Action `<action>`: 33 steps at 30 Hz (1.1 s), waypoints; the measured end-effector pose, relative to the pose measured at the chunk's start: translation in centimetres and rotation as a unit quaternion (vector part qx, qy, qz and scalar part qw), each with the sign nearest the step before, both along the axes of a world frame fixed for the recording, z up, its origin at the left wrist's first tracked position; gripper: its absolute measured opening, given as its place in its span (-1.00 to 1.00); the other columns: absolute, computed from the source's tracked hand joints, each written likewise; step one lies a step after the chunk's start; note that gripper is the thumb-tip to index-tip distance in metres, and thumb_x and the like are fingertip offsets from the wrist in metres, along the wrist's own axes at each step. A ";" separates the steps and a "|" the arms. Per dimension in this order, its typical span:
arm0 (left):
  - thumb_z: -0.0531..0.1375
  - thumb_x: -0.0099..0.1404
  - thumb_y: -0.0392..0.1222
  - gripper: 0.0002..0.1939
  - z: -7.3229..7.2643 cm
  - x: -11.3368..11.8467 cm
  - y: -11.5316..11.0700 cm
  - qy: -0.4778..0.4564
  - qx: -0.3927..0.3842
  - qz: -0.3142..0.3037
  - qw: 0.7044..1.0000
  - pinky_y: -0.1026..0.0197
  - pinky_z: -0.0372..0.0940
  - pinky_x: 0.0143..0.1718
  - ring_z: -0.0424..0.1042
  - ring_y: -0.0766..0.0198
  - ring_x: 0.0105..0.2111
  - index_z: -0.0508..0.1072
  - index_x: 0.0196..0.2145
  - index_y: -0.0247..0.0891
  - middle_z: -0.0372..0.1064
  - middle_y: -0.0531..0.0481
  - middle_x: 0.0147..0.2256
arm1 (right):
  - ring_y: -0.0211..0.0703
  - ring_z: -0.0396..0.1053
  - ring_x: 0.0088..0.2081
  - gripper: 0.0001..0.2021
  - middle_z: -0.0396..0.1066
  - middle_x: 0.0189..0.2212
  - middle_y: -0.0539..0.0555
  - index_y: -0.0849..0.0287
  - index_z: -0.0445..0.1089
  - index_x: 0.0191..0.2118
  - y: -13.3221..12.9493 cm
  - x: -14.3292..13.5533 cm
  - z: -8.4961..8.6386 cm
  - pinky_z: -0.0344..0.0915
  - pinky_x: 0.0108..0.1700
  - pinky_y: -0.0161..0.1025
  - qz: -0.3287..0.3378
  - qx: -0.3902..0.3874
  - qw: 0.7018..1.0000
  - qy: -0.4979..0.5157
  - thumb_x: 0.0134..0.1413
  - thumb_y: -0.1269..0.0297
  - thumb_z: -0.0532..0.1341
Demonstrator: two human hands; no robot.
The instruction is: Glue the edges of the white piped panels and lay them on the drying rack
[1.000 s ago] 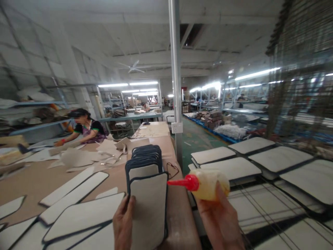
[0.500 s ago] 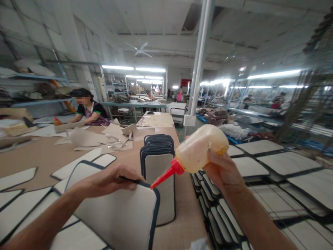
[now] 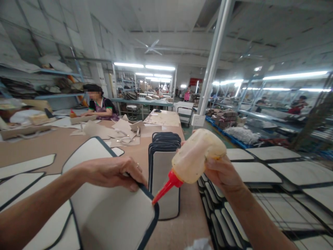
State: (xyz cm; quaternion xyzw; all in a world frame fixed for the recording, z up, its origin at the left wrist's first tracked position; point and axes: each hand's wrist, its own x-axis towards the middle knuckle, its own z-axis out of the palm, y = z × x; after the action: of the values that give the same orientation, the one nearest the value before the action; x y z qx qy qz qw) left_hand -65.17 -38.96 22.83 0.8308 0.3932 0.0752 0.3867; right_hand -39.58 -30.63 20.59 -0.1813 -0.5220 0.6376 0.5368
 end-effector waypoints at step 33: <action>0.14 0.22 0.00 -0.64 -3.0 -1.0 0.6 -0.122 -0.048 0.196 0.972 0.34 0.10 -0.46 0.19 0.35 -0.48 0.48 -0.33 -0.41 0.28 0.02 -0.50 | 0.21 0.35 -0.02 -0.47 0.47 -0.15 0.17 0.05 0.38 -0.01 -0.4 2.5 -5.3 0.24 0.07 0.11 -0.079 0.027 0.990 0.112 -0.23 0.31 0.36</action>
State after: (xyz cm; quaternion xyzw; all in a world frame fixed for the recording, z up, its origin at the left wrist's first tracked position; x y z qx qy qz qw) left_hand -66.13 -38.33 19.83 0.7027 0.5015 0.2313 0.4485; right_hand -37.12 -31.08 15.26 -0.1344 -0.4596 0.5953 0.6452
